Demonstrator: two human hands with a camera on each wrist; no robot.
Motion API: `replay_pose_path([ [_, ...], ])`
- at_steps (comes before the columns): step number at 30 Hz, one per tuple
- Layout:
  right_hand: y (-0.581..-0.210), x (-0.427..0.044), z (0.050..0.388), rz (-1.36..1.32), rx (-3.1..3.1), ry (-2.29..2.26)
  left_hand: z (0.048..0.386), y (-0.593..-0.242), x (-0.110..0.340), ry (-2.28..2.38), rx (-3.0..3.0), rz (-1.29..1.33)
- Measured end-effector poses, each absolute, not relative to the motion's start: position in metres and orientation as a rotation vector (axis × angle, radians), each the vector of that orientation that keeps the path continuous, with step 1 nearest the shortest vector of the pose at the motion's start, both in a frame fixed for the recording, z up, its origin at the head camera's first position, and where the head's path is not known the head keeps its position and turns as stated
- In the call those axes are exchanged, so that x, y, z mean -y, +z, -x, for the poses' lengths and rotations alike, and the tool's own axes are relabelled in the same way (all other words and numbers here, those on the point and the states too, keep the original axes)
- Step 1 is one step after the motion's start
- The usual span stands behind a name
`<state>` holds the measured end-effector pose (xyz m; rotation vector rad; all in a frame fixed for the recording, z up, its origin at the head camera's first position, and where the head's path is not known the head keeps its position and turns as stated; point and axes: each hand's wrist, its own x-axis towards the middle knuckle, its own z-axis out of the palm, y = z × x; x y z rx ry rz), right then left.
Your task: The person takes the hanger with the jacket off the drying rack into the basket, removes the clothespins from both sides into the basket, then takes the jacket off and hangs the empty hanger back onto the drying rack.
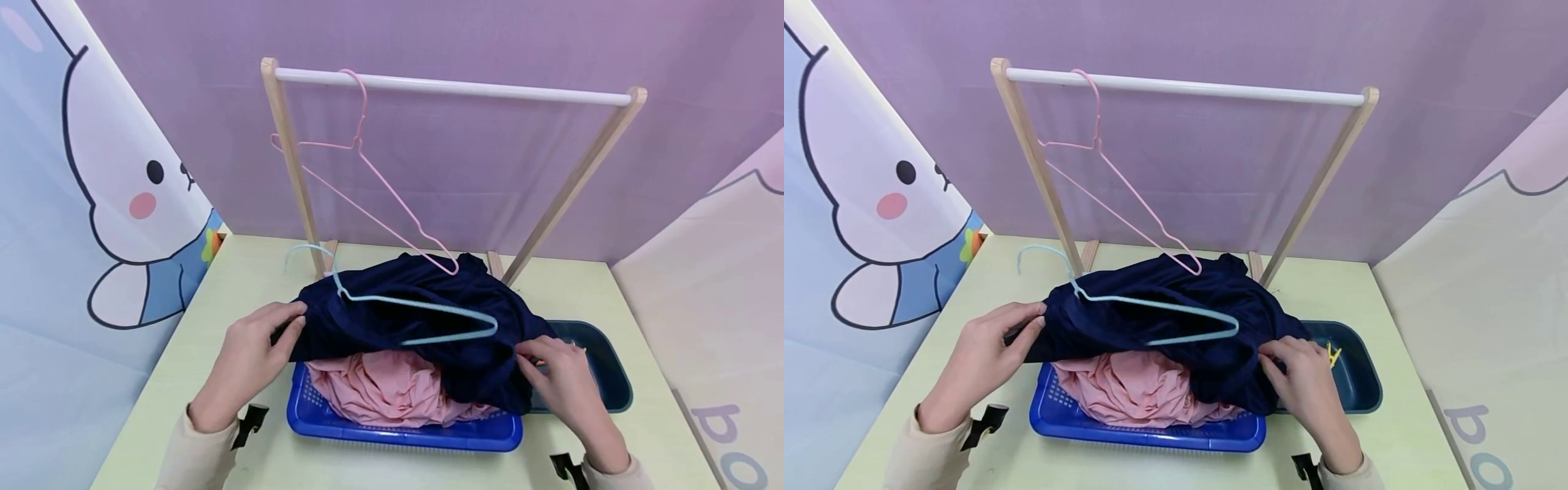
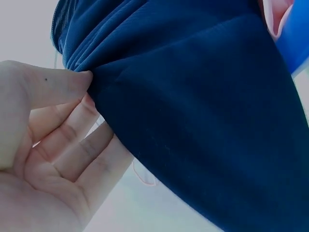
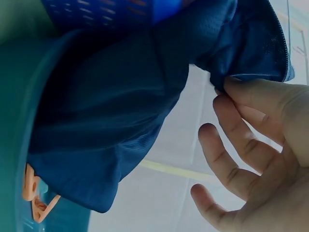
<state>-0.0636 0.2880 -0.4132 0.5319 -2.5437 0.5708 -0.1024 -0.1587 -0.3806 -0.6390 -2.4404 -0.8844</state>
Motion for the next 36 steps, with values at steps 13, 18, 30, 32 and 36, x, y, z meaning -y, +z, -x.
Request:
replay_pose_path([
  [13,-0.396,-0.284,0.064,-0.640,2.435,0.671,0.102,-0.382,0.159,-0.895,2.455,0.656],
  [18,-0.384,-0.276,0.072,-0.660,2.384,0.689,0.102,-0.382,0.158,-0.894,2.498,0.673],
  [30,-0.338,-0.197,0.104,-0.978,2.294,0.565,0.105,-0.383,0.148,-0.853,2.484,0.738],
  [32,-0.334,-0.183,0.109,-1.023,2.300,0.519,0.105,-0.383,0.146,-0.852,2.488,0.747],
  [36,-0.333,-0.161,0.116,-1.069,2.318,0.453,0.106,-0.383,0.143,-0.845,2.492,0.763],
])
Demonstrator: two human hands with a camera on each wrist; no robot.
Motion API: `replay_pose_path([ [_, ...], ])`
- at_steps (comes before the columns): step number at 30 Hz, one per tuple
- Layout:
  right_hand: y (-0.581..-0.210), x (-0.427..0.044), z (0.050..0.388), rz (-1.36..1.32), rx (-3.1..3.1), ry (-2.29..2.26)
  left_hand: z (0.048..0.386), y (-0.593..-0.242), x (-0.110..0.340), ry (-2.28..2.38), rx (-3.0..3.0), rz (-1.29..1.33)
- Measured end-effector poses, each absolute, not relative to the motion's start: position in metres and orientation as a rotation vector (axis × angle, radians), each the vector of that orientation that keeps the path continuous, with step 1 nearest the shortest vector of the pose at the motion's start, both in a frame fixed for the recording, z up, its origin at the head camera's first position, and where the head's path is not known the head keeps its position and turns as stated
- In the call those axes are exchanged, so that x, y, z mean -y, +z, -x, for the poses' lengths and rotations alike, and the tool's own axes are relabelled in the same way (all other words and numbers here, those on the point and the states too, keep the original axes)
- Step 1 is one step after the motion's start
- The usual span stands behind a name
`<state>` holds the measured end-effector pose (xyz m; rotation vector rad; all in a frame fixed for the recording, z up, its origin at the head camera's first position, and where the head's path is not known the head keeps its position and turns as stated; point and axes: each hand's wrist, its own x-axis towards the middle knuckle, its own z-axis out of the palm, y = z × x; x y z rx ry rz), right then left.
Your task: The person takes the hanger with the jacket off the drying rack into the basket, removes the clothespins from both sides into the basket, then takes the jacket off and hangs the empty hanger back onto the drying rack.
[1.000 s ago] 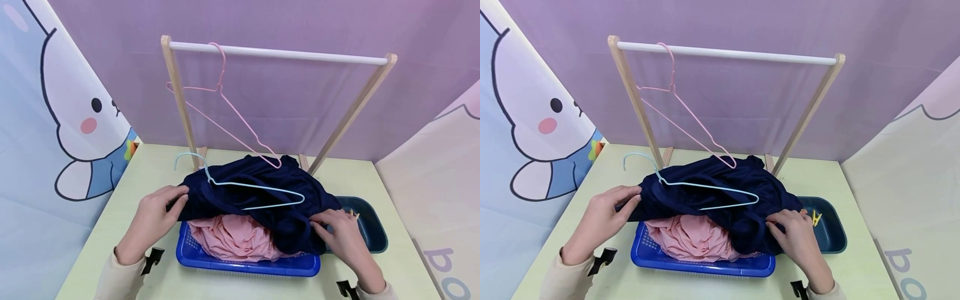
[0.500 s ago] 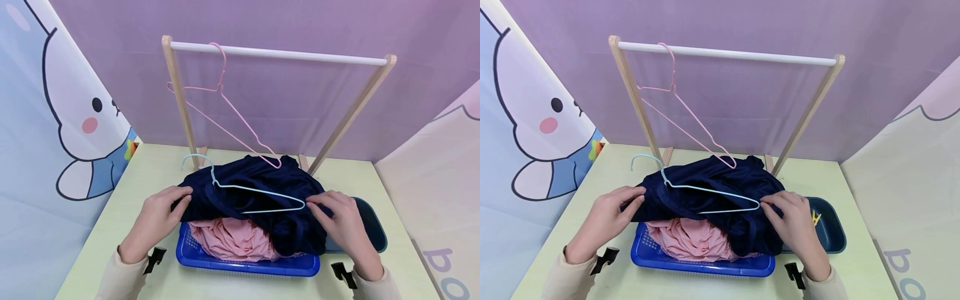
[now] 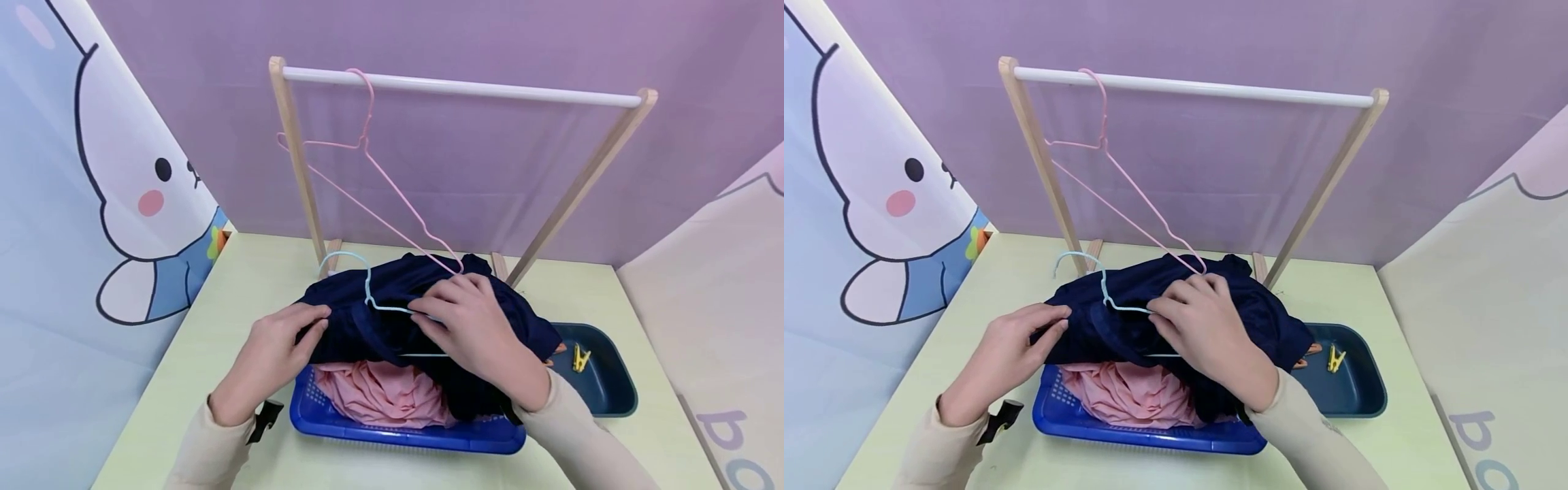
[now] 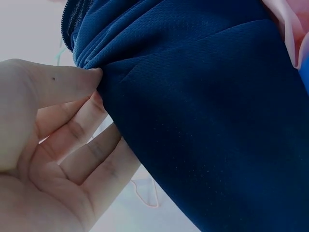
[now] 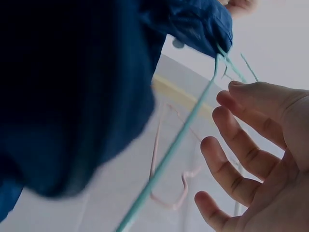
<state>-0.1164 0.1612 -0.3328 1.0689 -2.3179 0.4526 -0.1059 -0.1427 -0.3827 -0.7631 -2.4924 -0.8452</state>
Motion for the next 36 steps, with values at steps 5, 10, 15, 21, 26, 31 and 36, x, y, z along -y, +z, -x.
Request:
replay_pose_path([
  [5,-0.336,-0.149,0.121,-1.087,2.345,0.382,0.105,-0.382,0.140,-0.828,2.485,0.801],
  [10,-0.337,-0.149,0.120,-1.093,2.371,0.304,0.106,-0.383,0.136,-0.827,2.497,0.820],
  [15,-0.337,-0.153,0.119,-1.095,2.422,0.295,0.106,-0.382,0.134,-0.847,2.525,0.811],
  [21,-0.335,-0.157,0.118,-1.087,2.468,0.285,0.106,-0.383,0.133,-0.886,2.546,0.807],
  [26,-0.330,-0.161,0.117,-1.089,2.484,0.278,0.105,-0.385,0.134,-0.911,2.565,0.799],
  [31,-0.328,-0.170,0.115,-1.061,2.461,0.298,0.103,-0.387,0.137,-0.922,2.603,0.783],
  [36,-0.328,-0.183,0.112,-1.018,2.410,0.360,0.100,-0.389,0.140,-0.930,2.644,0.760],
])
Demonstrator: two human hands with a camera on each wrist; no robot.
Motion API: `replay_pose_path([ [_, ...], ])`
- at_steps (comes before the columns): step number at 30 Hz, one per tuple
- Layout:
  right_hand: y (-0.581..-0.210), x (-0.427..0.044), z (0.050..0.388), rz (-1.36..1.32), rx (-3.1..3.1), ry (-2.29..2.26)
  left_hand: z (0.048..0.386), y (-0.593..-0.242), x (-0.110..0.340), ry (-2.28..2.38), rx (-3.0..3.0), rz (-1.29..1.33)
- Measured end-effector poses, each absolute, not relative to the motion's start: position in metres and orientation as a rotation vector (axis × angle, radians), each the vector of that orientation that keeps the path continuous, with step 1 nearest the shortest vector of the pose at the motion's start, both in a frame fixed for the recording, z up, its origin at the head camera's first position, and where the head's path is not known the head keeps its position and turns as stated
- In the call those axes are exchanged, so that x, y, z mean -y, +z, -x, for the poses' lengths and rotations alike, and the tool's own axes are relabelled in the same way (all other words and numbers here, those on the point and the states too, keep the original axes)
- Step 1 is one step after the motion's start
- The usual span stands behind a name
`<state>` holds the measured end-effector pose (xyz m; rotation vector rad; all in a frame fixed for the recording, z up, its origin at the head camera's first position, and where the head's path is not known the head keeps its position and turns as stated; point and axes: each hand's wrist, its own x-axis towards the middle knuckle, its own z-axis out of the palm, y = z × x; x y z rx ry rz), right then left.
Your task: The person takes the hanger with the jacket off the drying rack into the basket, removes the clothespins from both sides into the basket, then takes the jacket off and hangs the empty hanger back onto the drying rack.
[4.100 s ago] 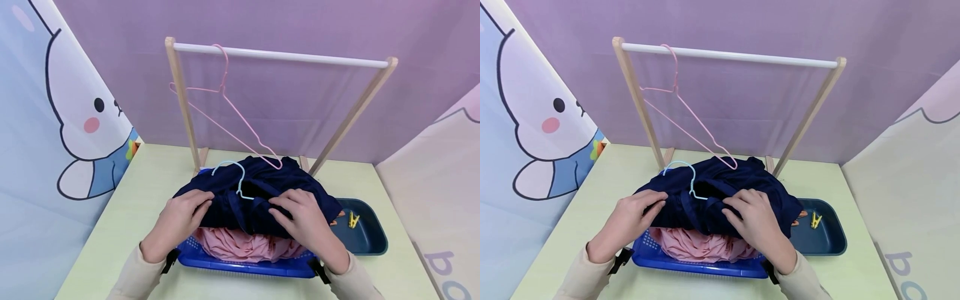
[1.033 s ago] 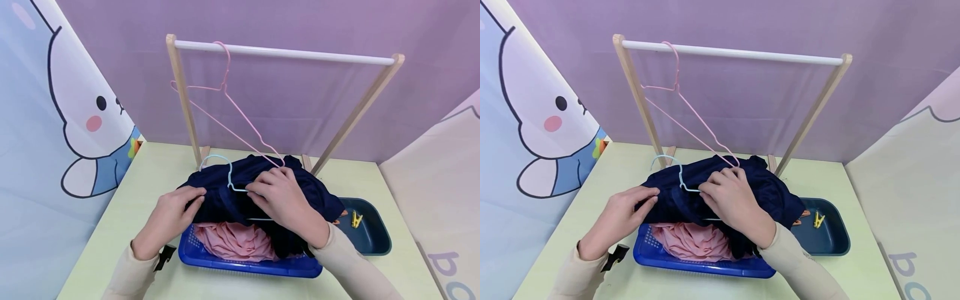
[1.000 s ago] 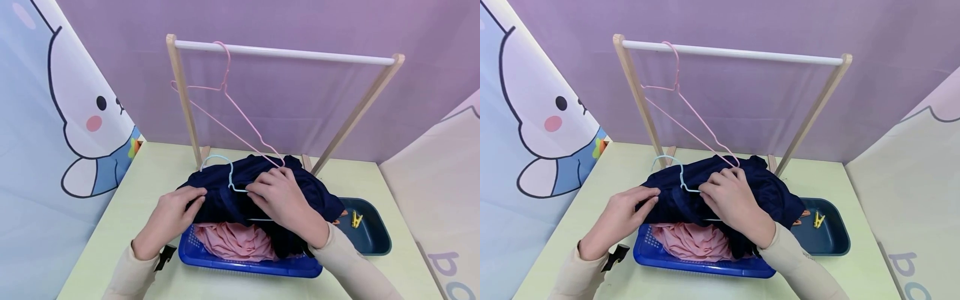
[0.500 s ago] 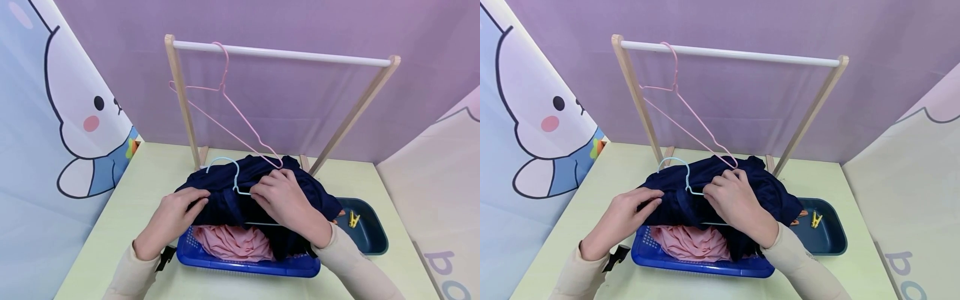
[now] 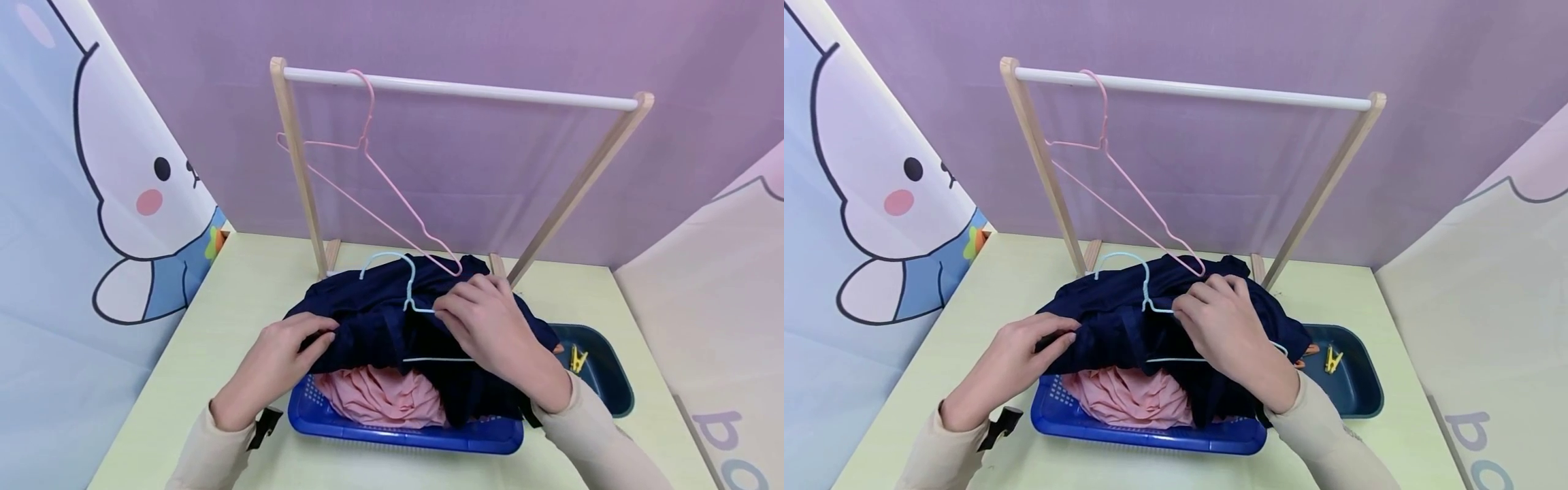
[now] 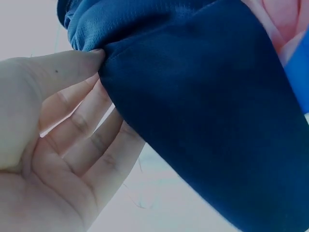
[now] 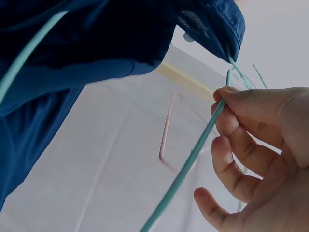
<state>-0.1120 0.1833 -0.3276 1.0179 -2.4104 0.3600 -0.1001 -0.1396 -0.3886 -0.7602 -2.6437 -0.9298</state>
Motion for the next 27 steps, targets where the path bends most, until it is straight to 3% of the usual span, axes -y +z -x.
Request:
replay_pose_path([
  [27,-0.305,-0.301,0.075,-0.667,2.184,0.438,0.101,-0.404,0.156,-0.913,2.745,0.679],
])
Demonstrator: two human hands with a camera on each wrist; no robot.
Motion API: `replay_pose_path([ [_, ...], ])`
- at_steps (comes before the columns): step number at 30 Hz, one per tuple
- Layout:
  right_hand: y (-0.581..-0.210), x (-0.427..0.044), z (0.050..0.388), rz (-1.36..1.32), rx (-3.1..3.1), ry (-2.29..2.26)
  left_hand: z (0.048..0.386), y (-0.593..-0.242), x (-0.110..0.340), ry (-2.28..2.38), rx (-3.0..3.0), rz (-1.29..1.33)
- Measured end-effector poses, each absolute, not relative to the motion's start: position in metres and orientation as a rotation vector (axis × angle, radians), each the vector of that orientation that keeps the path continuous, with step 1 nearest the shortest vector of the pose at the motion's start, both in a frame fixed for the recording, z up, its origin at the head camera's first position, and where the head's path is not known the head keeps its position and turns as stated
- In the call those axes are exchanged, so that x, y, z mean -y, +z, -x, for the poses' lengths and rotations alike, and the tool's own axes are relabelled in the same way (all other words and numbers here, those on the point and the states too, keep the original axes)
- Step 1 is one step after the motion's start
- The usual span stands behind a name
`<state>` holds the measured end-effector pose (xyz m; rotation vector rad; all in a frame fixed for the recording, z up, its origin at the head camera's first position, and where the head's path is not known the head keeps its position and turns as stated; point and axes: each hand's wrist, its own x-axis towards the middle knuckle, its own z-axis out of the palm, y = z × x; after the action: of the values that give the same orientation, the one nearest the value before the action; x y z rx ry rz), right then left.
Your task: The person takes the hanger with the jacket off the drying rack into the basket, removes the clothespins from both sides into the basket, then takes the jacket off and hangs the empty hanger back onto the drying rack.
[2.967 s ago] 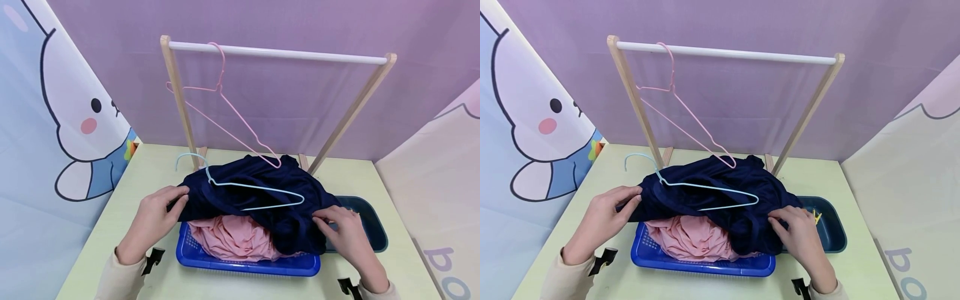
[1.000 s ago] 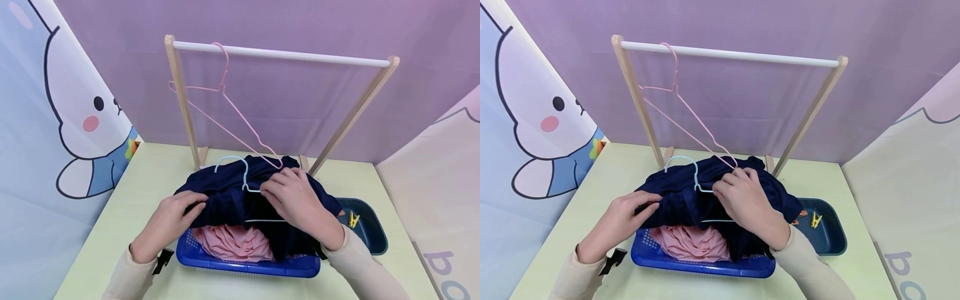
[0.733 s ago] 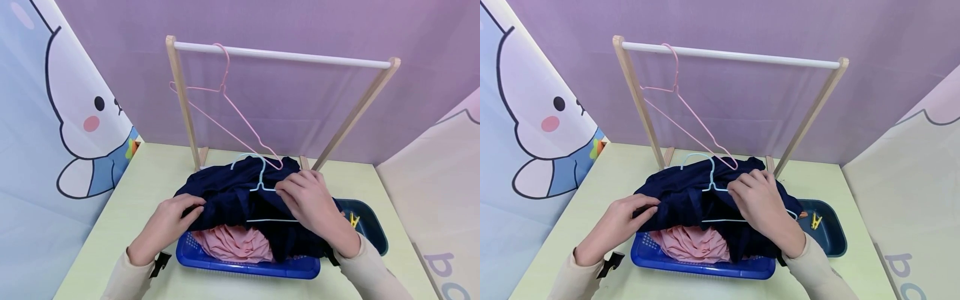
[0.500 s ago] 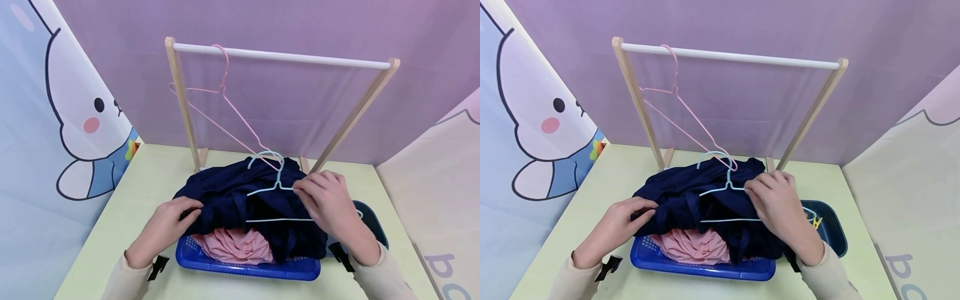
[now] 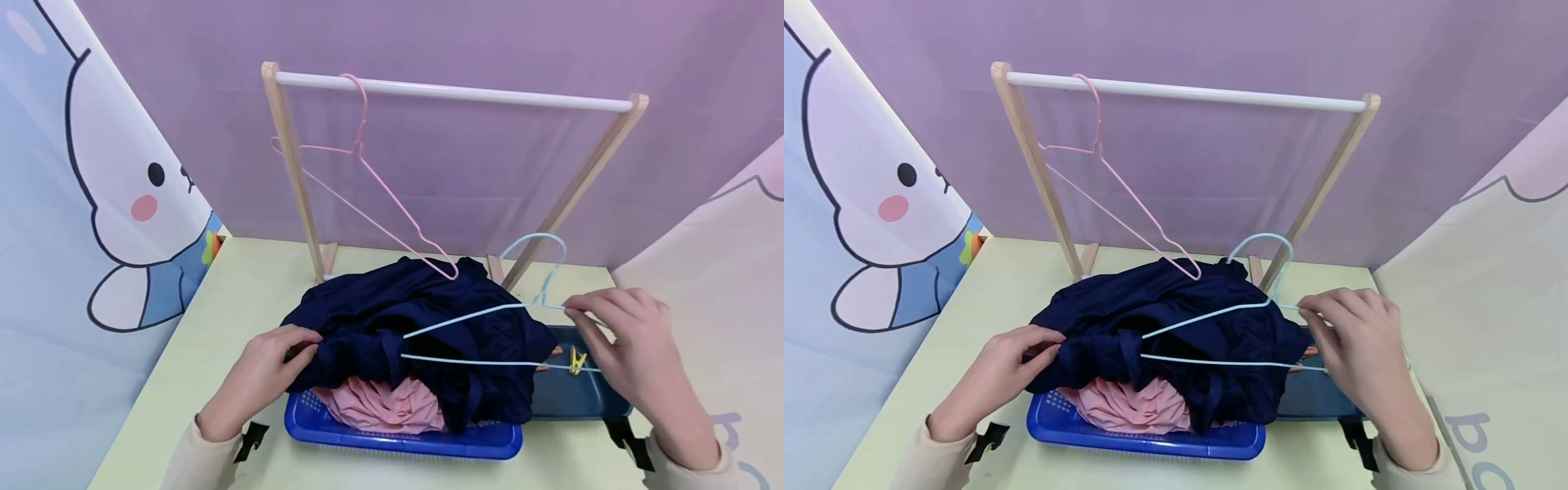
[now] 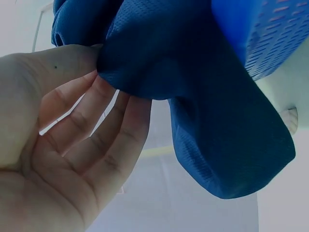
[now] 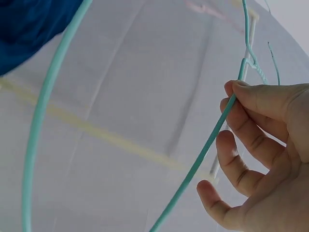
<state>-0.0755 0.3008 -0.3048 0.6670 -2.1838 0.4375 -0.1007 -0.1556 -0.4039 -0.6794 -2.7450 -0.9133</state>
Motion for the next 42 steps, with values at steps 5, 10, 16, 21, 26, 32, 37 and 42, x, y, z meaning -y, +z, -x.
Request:
replay_pose_path([
  [5,-0.299,-0.321,0.074,-0.583,2.178,0.389,0.102,-0.404,0.157,-0.918,2.743,0.683],
  [10,-0.301,-0.336,0.077,-0.502,2.206,0.337,0.104,-0.406,0.157,-0.926,2.748,0.672],
  [16,-0.314,-0.346,0.087,-0.433,2.255,0.354,0.106,-0.407,0.157,-0.923,2.763,0.660],
  [21,-0.316,-0.347,0.097,-0.361,2.310,0.385,0.106,-0.407,0.157,-0.933,2.777,0.648],
  [26,-0.309,-0.340,0.111,-0.335,2.314,0.392,0.105,-0.409,0.158,-0.935,2.777,0.637],
  [32,-0.292,-0.331,0.131,-0.364,2.271,0.367,0.103,-0.411,0.158,-0.951,2.794,0.623],
  [37,-0.277,-0.321,0.151,-0.381,2.239,0.379,0.100,-0.411,0.159,-0.949,2.829,0.596],
  [42,-0.263,-0.311,0.169,-0.365,2.211,0.425,0.100,-0.413,0.158,-0.966,2.851,0.583],
])
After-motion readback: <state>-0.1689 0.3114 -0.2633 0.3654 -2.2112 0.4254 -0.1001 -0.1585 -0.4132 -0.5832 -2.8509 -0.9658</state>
